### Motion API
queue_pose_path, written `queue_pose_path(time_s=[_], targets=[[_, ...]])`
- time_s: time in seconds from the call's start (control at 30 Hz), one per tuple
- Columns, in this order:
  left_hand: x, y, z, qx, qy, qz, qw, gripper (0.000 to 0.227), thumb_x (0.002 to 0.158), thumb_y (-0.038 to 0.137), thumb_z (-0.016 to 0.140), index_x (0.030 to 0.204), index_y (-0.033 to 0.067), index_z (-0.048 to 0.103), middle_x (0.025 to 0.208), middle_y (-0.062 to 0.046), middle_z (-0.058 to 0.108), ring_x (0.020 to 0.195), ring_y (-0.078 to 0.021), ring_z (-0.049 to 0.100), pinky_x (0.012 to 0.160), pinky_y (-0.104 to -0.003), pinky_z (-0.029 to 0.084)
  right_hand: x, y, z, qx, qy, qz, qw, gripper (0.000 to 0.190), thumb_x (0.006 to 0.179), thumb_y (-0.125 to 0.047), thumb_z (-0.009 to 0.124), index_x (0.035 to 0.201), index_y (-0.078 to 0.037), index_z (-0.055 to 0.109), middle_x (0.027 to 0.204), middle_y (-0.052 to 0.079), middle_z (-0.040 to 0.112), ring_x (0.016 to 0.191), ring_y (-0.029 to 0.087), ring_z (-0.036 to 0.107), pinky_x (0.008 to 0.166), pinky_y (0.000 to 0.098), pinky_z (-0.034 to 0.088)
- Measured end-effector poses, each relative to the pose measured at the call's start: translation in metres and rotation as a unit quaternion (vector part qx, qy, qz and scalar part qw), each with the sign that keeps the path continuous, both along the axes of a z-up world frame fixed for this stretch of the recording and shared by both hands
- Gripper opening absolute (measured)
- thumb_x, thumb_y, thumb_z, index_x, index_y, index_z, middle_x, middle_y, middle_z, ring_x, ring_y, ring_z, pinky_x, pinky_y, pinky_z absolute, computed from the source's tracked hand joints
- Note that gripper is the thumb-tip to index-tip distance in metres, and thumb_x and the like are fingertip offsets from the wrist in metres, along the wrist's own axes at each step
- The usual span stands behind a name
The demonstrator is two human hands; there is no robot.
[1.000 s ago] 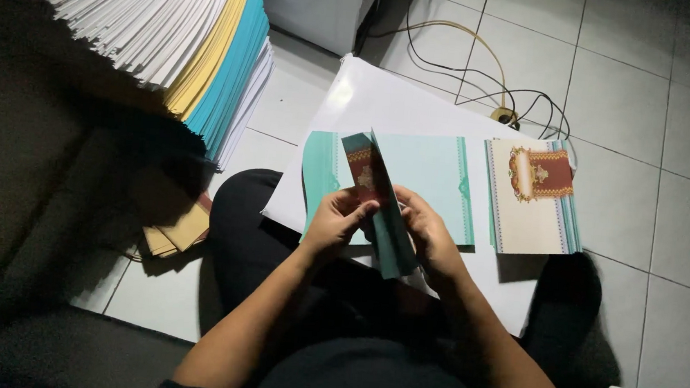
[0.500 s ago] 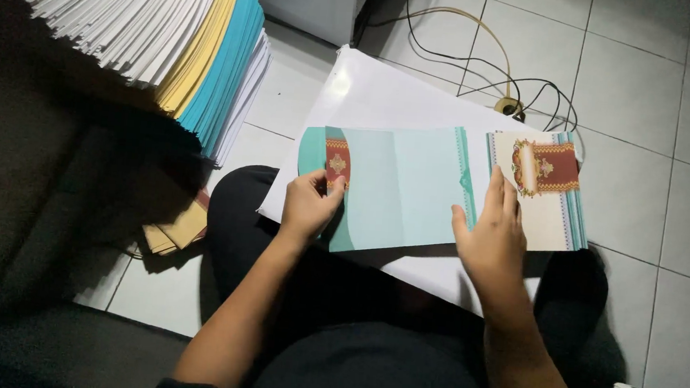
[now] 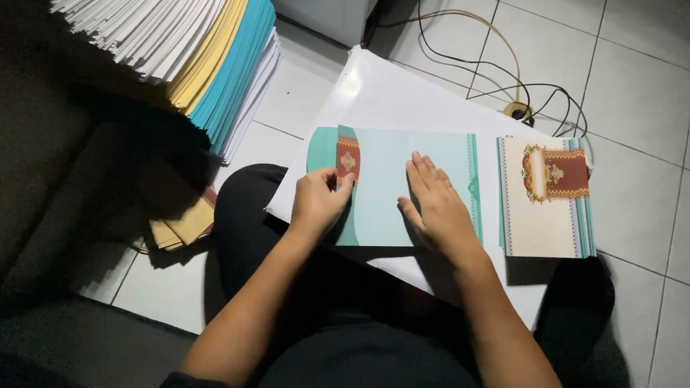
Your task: The person inserts a decorative cover sheet into a light blue book cover, smooths it down, and repeats this process for multiple books. The person handles each book individually, placing the cover inside and pressing it flat.
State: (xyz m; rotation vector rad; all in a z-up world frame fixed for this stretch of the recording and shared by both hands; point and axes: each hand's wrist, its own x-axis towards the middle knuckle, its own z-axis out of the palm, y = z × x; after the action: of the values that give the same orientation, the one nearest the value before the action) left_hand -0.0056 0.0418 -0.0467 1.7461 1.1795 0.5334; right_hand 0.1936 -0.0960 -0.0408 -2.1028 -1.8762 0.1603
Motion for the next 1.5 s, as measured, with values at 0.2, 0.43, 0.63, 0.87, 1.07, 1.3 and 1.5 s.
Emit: queue_pose_path(time_s=[0.2, 0.43, 0.63, 0.87, 1.07, 1.3, 1.5], targets=[[0.001, -0.001, -0.008, 0.016, 0.010, 0.005, 1.000, 0.029, 0.092, 0.032, 0.070, 0.080, 0.0050, 0.072, 0.064, -0.014, 0.068, 0.063, -0.0271, 0.065, 0.056, -0.036, 0.049, 0.003, -0.001, -0.015, -0.011, -0.018, -0.008, 1.000, 0.070, 0.105, -0.054, 0.036, 0.156, -0.006, 0.038, 0.165, 0.015, 0.033, 0.153, 0.029, 0.030, 0.125, 0.0442, 0.016], [0.003, -0.002, -0.012, 0.038, 0.007, 0.012, 0.999, 0.031, 0.089, 0.033, 0.072, 0.075, 0.0058, 0.070, 0.060, -0.015, 0.064, 0.060, -0.0303, 0.064, 0.055, -0.037, 0.049, 0.004, 0.001, -0.015, -0.012, -0.021, -0.016, 1.000, 0.071, 0.105, -0.056, 0.036, 0.156, -0.007, 0.038, 0.164, 0.014, 0.035, 0.152, 0.027, 0.031, 0.126, 0.0435, 0.016], [0.004, -0.001, -0.012, 0.038, 0.003, 0.012, 0.999, 0.030, 0.090, 0.031, 0.072, 0.076, 0.0051, 0.071, 0.062, -0.015, 0.067, 0.060, -0.0291, 0.065, 0.056, -0.036, 0.050, 0.003, 0.003, -0.011, -0.023, -0.014, -0.016, 1.000, 0.073, 0.104, -0.056, 0.035, 0.157, -0.007, 0.038, 0.164, 0.015, 0.034, 0.152, 0.028, 0.030, 0.126, 0.0431, 0.014], [0.005, 0.001, -0.014, 0.042, 0.005, 0.017, 0.999, 0.031, 0.089, 0.032, 0.072, 0.073, 0.0061, 0.069, 0.058, -0.013, 0.065, 0.058, -0.0284, 0.064, 0.055, -0.035, 0.049, 0.004, 0.008, -0.018, -0.005, -0.014, -0.010, 1.000, 0.072, 0.105, -0.055, 0.032, 0.157, -0.006, 0.036, 0.165, 0.015, 0.033, 0.153, 0.029, 0.027, 0.126, 0.0442, 0.014], [0.006, 0.004, -0.026, 0.052, 0.010, 0.015, 0.998, 0.032, 0.089, 0.034, 0.073, 0.074, 0.0067, 0.068, 0.056, -0.012, 0.063, 0.055, -0.0276, 0.063, 0.054, -0.035, 0.049, 0.011, 0.010, -0.040, 0.016, -0.041, 0.001, 0.999, 0.065, 0.105, -0.046, 0.032, 0.159, -0.008, 0.034, 0.166, 0.013, 0.031, 0.153, 0.027, 0.028, 0.125, 0.0438, 0.016], [0.005, -0.035, 0.047, 0.196, 0.050, 0.000, 0.979, 0.071, 0.090, 0.024, 0.072, 0.145, -0.0048, 0.037, 0.122, -0.033, 0.061, 0.101, -0.0514, 0.067, 0.076, -0.063, 0.058, 0.022, 0.013, -0.066, 0.047, -0.098, 0.012, 0.994, 0.065, 0.099, -0.033, 0.035, 0.160, -0.008, 0.034, 0.166, 0.013, 0.032, 0.152, 0.026, 0.030, 0.124, 0.0429, 0.019], [-0.004, -0.043, 0.043, 0.249, 0.148, -0.029, 0.957, 0.084, 0.079, 0.025, 0.075, 0.149, -0.0057, 0.038, 0.112, -0.023, 0.055, 0.099, -0.0436, 0.064, 0.074, -0.056, 0.059, 0.022, 0.012, -0.065, 0.054, -0.093, 0.018, 0.994, 0.067, 0.097, -0.031, 0.035, 0.159, -0.007, 0.034, 0.166, 0.014, 0.032, 0.152, 0.028, 0.031, 0.124, 0.0435, 0.019]])
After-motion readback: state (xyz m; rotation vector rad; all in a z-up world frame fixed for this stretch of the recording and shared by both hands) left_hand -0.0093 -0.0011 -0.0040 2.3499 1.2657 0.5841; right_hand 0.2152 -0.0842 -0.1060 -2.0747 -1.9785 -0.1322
